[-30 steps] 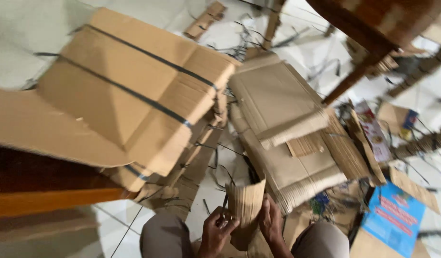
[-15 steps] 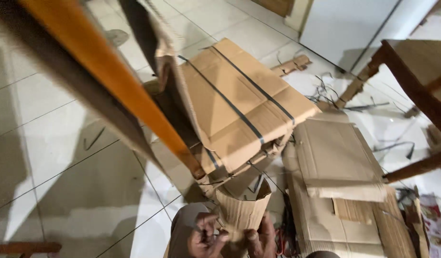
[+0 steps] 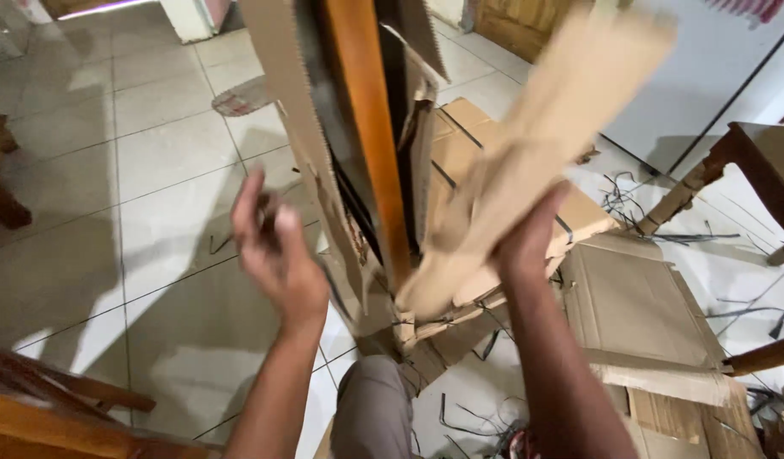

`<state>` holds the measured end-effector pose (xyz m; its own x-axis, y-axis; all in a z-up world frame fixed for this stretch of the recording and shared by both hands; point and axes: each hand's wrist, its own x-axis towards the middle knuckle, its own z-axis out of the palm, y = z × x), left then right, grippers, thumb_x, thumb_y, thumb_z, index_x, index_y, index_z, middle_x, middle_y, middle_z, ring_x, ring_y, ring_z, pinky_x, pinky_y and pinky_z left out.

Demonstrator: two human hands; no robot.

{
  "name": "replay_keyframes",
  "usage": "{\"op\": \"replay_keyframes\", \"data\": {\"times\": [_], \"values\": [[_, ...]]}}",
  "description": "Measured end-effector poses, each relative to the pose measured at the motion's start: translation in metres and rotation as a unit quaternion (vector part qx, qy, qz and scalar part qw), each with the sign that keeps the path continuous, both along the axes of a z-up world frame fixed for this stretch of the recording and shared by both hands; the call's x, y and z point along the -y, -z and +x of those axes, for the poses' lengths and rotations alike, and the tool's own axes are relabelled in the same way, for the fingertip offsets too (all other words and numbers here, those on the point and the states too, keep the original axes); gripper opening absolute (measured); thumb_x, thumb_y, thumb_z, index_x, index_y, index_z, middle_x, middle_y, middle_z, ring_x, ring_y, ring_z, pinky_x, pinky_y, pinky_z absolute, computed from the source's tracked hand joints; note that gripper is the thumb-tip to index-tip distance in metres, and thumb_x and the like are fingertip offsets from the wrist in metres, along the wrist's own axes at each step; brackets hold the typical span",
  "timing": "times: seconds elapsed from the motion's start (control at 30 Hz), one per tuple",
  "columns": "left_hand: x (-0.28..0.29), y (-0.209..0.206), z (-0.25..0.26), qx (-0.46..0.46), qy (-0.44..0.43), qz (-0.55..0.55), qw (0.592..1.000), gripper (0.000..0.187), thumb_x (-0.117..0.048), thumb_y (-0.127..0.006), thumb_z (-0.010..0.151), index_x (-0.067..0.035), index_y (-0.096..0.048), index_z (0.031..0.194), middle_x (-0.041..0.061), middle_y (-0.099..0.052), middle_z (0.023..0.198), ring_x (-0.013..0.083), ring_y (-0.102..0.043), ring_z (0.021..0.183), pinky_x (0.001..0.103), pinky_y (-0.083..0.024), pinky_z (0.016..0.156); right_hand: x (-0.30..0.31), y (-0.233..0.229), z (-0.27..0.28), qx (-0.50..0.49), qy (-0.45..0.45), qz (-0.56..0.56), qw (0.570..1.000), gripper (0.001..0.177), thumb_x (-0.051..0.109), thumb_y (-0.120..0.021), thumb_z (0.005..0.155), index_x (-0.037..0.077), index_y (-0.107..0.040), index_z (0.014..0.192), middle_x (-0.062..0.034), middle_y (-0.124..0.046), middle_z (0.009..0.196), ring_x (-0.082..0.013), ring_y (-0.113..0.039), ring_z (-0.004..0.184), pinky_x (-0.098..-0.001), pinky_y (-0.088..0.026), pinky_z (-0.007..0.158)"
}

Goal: Wrapping wooden chairs with cardboard and securing them with plastic ties

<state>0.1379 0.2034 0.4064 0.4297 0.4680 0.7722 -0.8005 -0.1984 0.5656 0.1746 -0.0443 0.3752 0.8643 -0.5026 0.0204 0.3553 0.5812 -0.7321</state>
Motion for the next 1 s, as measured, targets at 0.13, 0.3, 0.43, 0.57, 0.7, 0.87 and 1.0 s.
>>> {"op": "replay_keyframes", "data": {"times": [0.13, 0.3, 0.43, 0.57, 0.7, 0.87, 1.0], "values": [[0.002, -0.051, 0.044, 0.027, 0.031, 0.082, 0.996, 0.045, -0.025, -0.052, 0.117, -0.018, -0.04, 0.16, 0.005, -0.053, 0.153, 0.0142, -0.053, 0.113, 0.034, -0.047, 0.103, -0.027, -0.118, 0.031, 0.123, -0.056, -0.132, 0.982, 0.115, 0.081, -0.041, 0.08, 0.002, -0.019, 0.16, -0.0354, -0.022, 0.163, -0.0535, -0.027, 0.148, -0.0641, -0.031, 0.119], [0.015, -0.061, 0.084, 0.004, 0.121, 0.112, 0.986, 0.05, -0.033, -0.041, 0.121, -0.019, -0.026, 0.166, 0.008, -0.027, 0.176, 0.0327, -0.03, 0.166, 0.061, -0.023, 0.14, -0.035, -0.128, 0.066, 0.23, -0.15, -0.285, 0.918, 0.107, 0.079, -0.028, 0.091, 0.01, 0.012, 0.162, -0.0253, 0.01, 0.173, -0.0492, 0.0, 0.159, -0.0621, -0.019, 0.129], [0.031, -0.065, 0.09, 0.016, 0.124, 0.12, 0.985, 0.054, -0.041, -0.045, 0.118, -0.02, -0.03, 0.165, -0.001, -0.045, 0.14, 0.0152, -0.041, 0.122, 0.031, -0.036, 0.105, -0.059, -0.133, 0.059, 0.246, -0.23, -0.303, 0.892, 0.101, 0.073, -0.021, 0.091, -0.001, -0.021, 0.16, -0.0317, -0.039, 0.15, -0.0343, -0.047, 0.121, -0.0442, -0.046, 0.096], [0.03, -0.061, 0.093, 0.045, 0.146, 0.122, 0.981, 0.049, -0.02, -0.045, 0.12, -0.016, -0.03, 0.167, 0.004, -0.034, 0.175, 0.0229, -0.037, 0.165, 0.04, -0.03, 0.141, -0.067, -0.138, 0.076, 0.345, -0.182, -0.256, 0.884, 0.082, 0.069, -0.029, 0.107, 0.021, -0.006, 0.168, -0.0122, 0.001, 0.181, -0.0374, -0.007, 0.169, -0.0586, -0.018, 0.138], [0.018, -0.06, 0.092, 0.005, 0.213, 0.07, 0.975, 0.054, -0.009, -0.058, 0.109, -0.011, -0.039, 0.16, 0.008, -0.046, 0.159, 0.027, -0.047, 0.15, 0.039, -0.037, 0.127, -0.101, -0.176, 0.052, 0.32, -0.072, -0.399, 0.856, 0.076, 0.062, -0.031, 0.106, 0.0, -0.046, 0.148, -0.0216, -0.055, 0.151, -0.0301, -0.059, 0.135, -0.0392, -0.051, 0.111], [-0.01, -0.097, 0.058, -0.227, 0.332, 0.033, 0.915, 0.103, -0.088, -0.023, 0.078, -0.018, -0.056, 0.145, -0.008, -0.037, 0.066, 0.006, -0.03, 0.061, 0.024, -0.022, 0.057, -0.112, -0.187, 0.038, 0.321, -0.011, -0.342, 0.883, 0.051, 0.046, -0.037, 0.106, 0.002, -0.063, 0.111, -0.0024, -0.063, 0.096, -0.0081, -0.05, 0.083, -0.0273, -0.048, 0.076], [0.004, -0.091, 0.06, -0.04, 0.217, 0.151, 0.964, 0.065, -0.051, -0.034, 0.111, -0.001, -0.043, 0.152, 0.018, -0.05, 0.156, 0.0305, -0.05, 0.144, 0.042, -0.037, 0.121, -0.117, -0.197, 0.027, 0.331, 0.037, -0.38, 0.863, 0.057, 0.052, -0.035, 0.106, 0.002, -0.062, 0.109, -0.003, -0.06, 0.092, -0.0089, -0.048, 0.081, -0.0275, -0.047, 0.074]]}}
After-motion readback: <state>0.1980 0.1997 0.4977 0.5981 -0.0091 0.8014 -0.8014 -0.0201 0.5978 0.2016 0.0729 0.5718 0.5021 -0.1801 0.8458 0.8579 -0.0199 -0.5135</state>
